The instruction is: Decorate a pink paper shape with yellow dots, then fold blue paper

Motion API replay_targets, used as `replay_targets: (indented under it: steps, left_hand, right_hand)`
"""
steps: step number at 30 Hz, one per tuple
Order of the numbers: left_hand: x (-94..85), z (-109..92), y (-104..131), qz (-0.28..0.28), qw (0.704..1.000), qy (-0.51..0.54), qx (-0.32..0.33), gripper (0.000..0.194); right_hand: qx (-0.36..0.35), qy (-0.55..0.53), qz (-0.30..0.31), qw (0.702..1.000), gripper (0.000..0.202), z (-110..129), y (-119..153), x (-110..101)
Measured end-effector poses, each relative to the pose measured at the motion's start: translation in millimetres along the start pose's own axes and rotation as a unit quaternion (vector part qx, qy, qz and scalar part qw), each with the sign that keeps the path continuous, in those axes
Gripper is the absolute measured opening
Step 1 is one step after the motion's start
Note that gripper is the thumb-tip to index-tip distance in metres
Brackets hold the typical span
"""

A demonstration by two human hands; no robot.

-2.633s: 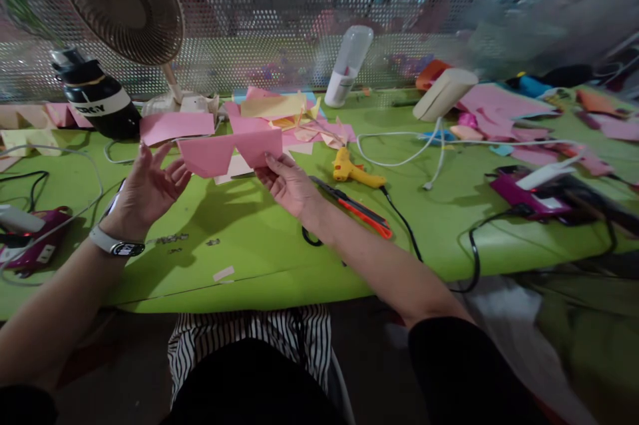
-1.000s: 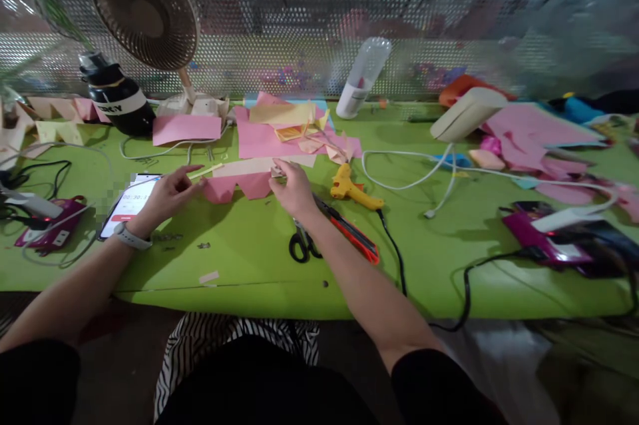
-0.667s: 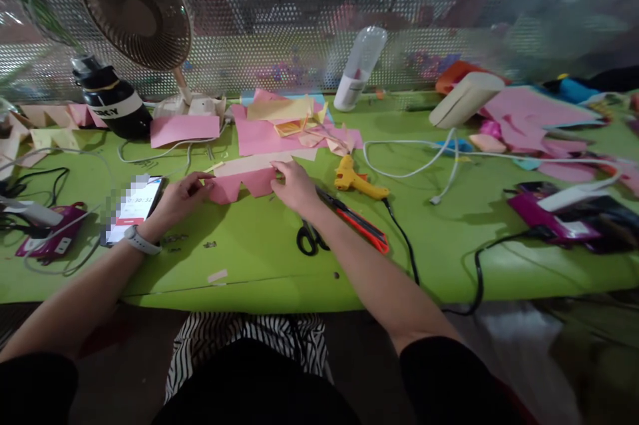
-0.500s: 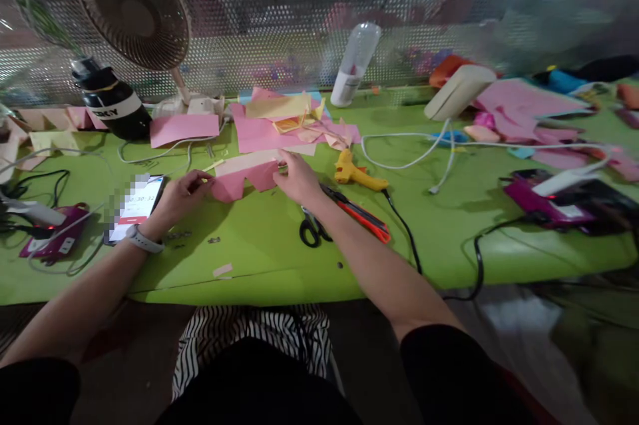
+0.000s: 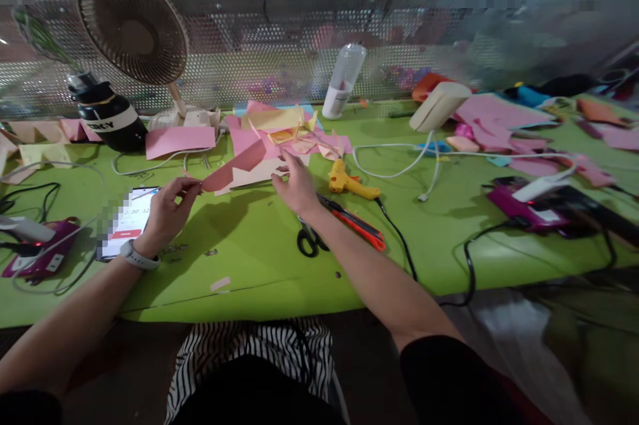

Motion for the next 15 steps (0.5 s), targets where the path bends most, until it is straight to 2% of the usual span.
replay_targets:
  steps: [7,12,15]
  left_hand:
    - [2.3,-13,3,0.020,0.994,-0.063,0.083,0.016]
    - [5.6,-12,3,0.024,0.992,-0.096,0.077,0.018]
    - [4.1,-11,1,0.017,0.992,-0.104,0.064,0.018]
  right_hand:
    - [0.100,-0.158,0.005,0.982,0.073,-7,-2,3]
    - [0.121,-0.258,0.023,0.958,0.048,3,-5,1]
    - [0.139,-0.302,0.034,0.942,0.045,4,-4,1]
Point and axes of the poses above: each hand's wrist, its own y-axis away from the middle knuckle, its own x-axis out of the palm, z = x × y, the point moved 7 cm from there along -y, towards the middle knuckle, and after that the axes turned 4 degrees about -x, right-handed, at the moved point
